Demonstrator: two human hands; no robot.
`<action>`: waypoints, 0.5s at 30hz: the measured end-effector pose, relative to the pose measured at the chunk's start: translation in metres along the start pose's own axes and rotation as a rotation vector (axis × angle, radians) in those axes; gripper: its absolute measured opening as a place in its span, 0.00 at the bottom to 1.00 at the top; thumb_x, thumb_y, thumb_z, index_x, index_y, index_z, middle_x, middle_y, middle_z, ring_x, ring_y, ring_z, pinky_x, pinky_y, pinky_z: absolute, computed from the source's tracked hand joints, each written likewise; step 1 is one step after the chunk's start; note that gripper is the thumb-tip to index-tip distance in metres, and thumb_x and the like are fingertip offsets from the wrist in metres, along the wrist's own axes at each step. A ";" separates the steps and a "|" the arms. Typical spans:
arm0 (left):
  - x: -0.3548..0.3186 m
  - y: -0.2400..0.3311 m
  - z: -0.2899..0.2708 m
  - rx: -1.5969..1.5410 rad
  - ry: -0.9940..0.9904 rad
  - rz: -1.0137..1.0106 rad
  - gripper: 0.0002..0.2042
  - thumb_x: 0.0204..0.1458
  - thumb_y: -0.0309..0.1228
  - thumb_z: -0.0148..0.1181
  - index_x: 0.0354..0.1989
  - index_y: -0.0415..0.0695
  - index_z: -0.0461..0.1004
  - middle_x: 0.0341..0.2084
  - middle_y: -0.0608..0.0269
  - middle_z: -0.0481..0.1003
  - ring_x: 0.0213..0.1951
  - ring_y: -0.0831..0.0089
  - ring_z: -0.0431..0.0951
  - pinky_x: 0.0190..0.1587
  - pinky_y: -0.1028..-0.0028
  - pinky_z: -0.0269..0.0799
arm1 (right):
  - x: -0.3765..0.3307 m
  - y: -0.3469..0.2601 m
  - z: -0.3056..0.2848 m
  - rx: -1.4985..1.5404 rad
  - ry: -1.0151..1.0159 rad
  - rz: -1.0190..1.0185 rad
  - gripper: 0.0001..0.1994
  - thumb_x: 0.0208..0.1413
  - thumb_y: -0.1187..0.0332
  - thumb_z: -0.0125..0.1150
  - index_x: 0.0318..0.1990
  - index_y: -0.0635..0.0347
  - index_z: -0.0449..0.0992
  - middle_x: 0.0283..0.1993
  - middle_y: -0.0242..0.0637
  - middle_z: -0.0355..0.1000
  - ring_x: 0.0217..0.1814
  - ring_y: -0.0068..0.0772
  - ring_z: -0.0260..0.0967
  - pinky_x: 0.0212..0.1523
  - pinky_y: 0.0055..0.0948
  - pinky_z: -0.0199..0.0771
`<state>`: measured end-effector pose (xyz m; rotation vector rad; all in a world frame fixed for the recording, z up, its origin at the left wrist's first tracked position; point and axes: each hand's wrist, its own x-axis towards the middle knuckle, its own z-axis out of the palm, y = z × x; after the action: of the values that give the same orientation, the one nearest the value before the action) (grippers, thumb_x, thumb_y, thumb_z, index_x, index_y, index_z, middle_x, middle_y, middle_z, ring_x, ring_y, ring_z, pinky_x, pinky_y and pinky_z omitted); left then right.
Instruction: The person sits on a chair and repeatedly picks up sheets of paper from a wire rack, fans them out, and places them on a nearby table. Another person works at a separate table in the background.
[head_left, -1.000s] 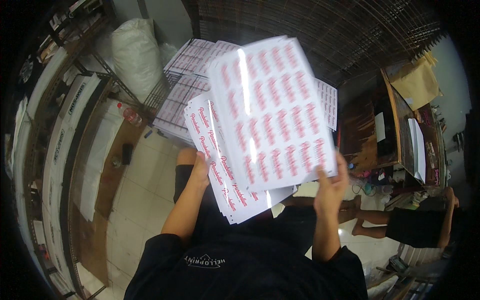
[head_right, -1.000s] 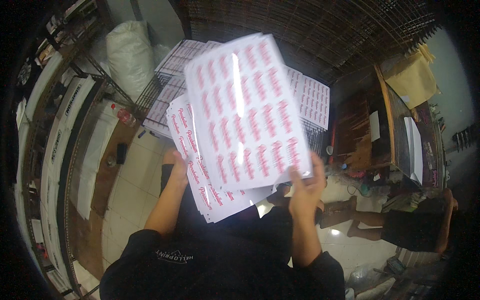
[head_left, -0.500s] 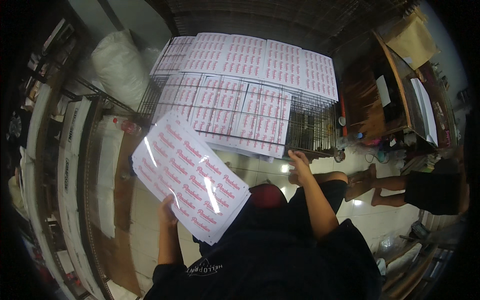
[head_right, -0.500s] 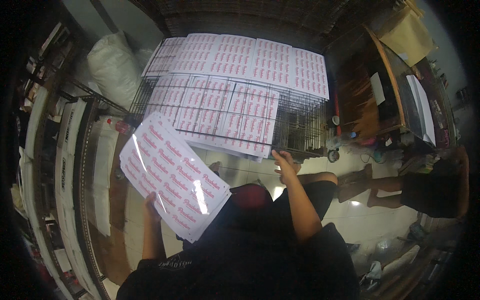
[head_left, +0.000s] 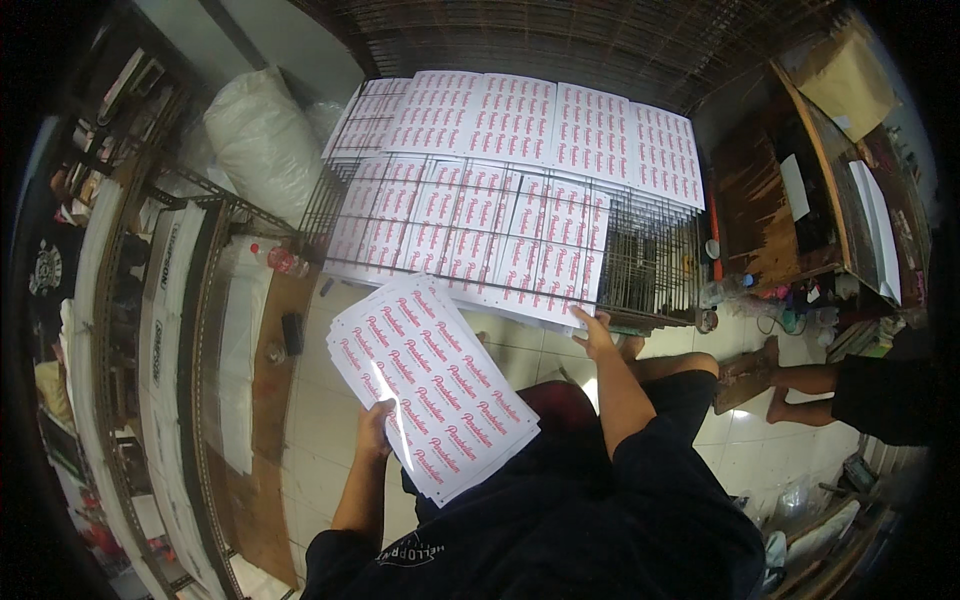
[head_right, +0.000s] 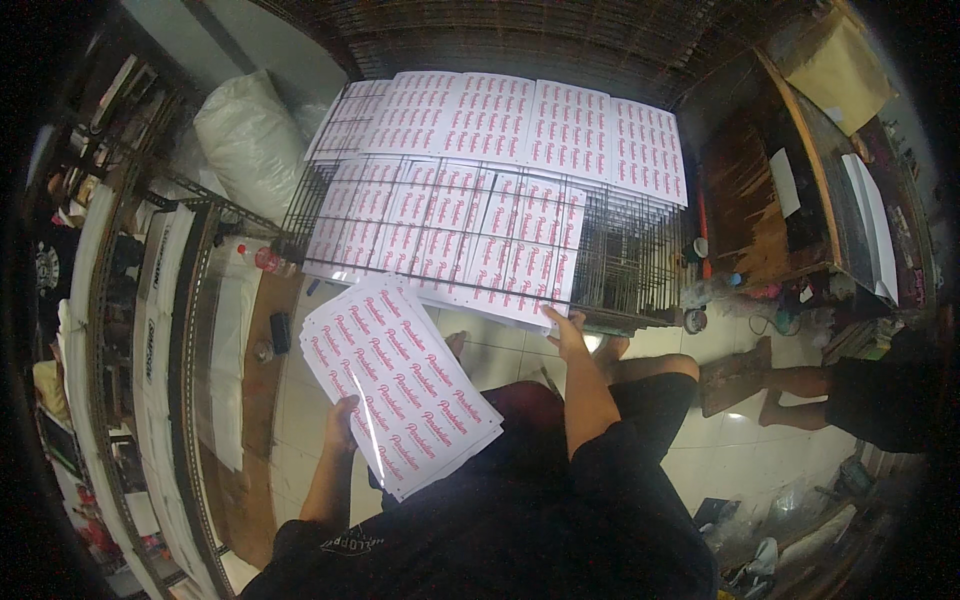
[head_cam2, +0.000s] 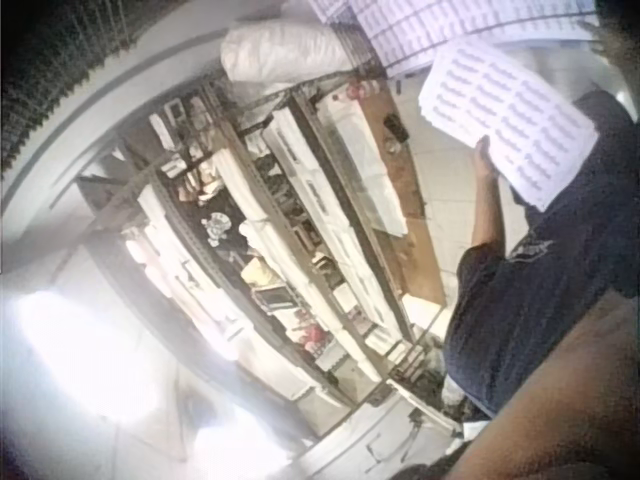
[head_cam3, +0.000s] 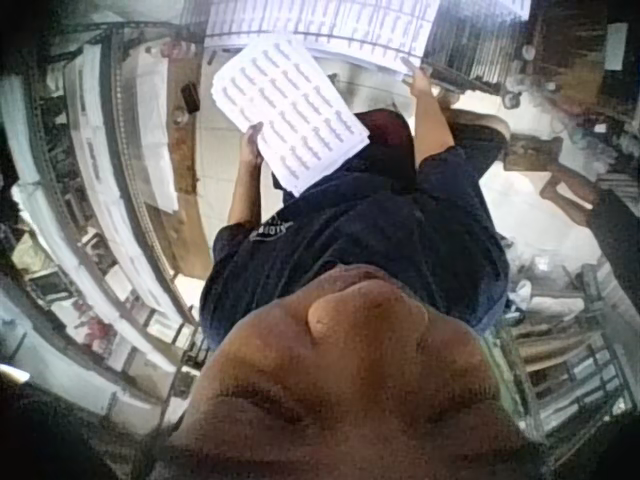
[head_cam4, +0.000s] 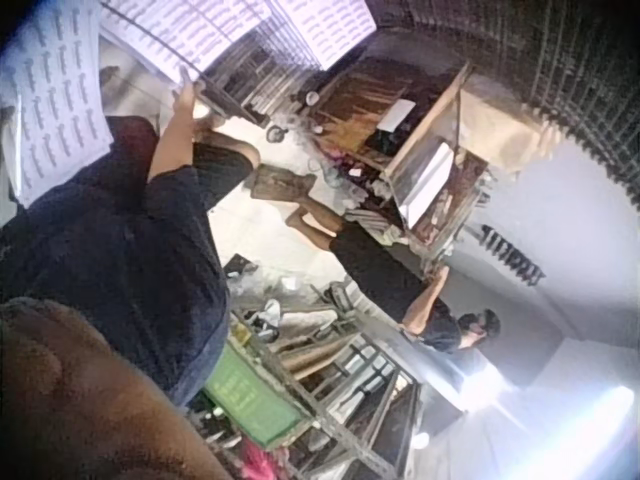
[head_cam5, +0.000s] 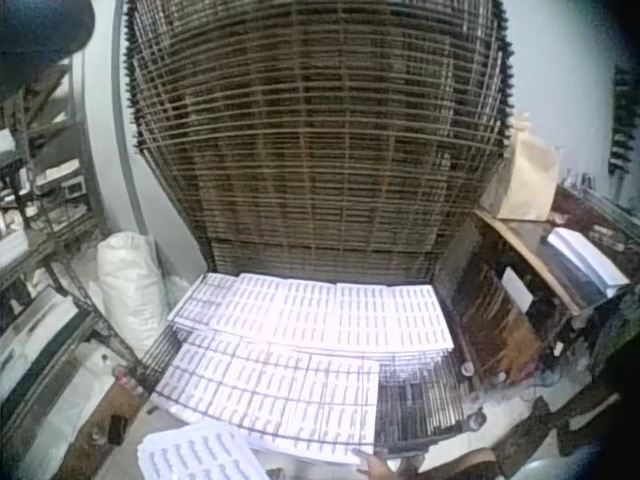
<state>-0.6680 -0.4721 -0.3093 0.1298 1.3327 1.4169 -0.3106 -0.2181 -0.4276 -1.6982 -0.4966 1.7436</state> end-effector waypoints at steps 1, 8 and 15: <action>0.001 0.000 0.001 -0.001 0.000 -0.002 0.23 0.43 0.32 0.56 0.48 0.32 0.65 0.36 0.54 0.73 0.36 0.63 0.75 0.42 0.66 0.73 | 0.001 0.002 -0.002 0.008 -0.005 -0.006 0.40 0.38 0.55 0.72 0.53 0.53 0.49 0.60 0.42 0.53 0.64 0.40 0.49 0.59 0.51 0.54; -0.001 0.007 0.015 0.036 -0.001 0.014 0.24 0.42 0.32 0.56 0.49 0.32 0.65 0.36 0.53 0.72 0.37 0.62 0.75 0.41 0.66 0.73 | 0.016 0.022 -0.010 0.155 0.047 -0.040 0.39 0.38 0.54 0.73 0.52 0.52 0.51 0.57 0.40 0.55 0.63 0.40 0.50 0.58 0.50 0.55; -0.002 0.011 0.016 0.035 -0.017 -0.017 0.24 0.42 0.33 0.56 0.48 0.34 0.66 0.38 0.54 0.72 0.38 0.64 0.75 0.43 0.66 0.72 | 0.030 0.031 -0.015 0.258 -0.066 0.021 0.39 0.43 0.57 0.71 0.56 0.49 0.49 0.58 0.37 0.55 0.65 0.44 0.49 0.60 0.47 0.55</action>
<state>-0.6630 -0.4606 -0.2948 0.1528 1.3417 1.3759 -0.3003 -0.2230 -0.4718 -1.4738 -0.2696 1.7979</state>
